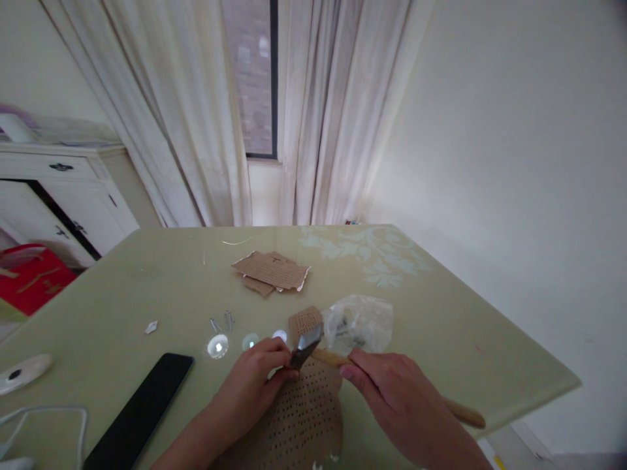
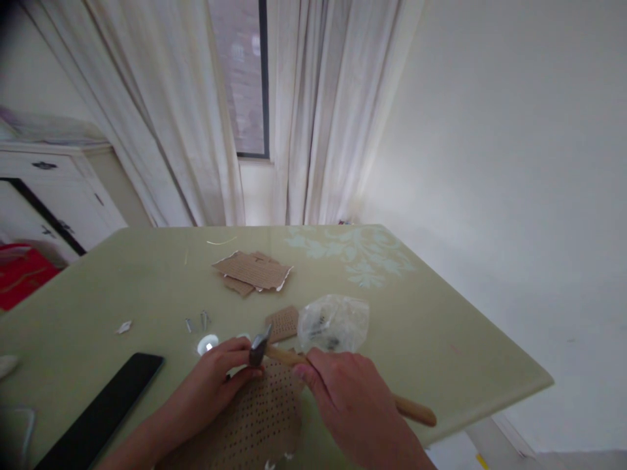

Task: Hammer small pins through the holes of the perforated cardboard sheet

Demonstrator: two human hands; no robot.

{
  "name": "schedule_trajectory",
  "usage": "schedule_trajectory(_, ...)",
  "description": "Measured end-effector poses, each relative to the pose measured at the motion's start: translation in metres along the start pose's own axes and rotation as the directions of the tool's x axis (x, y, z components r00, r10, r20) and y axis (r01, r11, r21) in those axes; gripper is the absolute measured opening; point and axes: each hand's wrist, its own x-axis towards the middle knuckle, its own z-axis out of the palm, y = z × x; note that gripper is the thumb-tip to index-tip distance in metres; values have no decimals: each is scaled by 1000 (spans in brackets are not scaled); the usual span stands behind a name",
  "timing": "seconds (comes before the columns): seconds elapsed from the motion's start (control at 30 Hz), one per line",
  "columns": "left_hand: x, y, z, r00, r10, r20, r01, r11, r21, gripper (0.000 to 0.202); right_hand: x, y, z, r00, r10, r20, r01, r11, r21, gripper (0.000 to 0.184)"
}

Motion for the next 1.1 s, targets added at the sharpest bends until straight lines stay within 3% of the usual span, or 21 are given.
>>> schedule_trajectory(0.17,-1,-1,1,1000,-11,22,10,999,52,20,-3,3,0,1000,7,7,-7,1000,-18,38)
schedule_trajectory(0.27,-6,3,-2,998,-56,34,54,996,74,6,-7,5,-3,999,27,-43,-25,998,49,40)
schedule_trajectory(0.43,-14,8,-6,993,-117,25,113,985,131,41,-5,5,3,1000,13,-23,-12,999,46,40)
schedule_trajectory(0.6,-15,1,-1,988,-151,18,146,976,164,47,0,2,18,999,-11,36,14,996,-85,36)
schedule_trajectory(0.8,-15,-3,0,985,-173,23,166,970,180,49,-2,6,29,1000,-2,15,3,997,-79,36)
schedule_trajectory(0.97,-18,-3,2,982,-186,9,180,960,213,55,-7,13,25,999,36,-8,-36,999,-20,38)
schedule_trajectory(1.1,-14,-19,-16,982,-187,-24,187,957,224,46,-16,22,26,997,77,-10,-77,997,23,40)
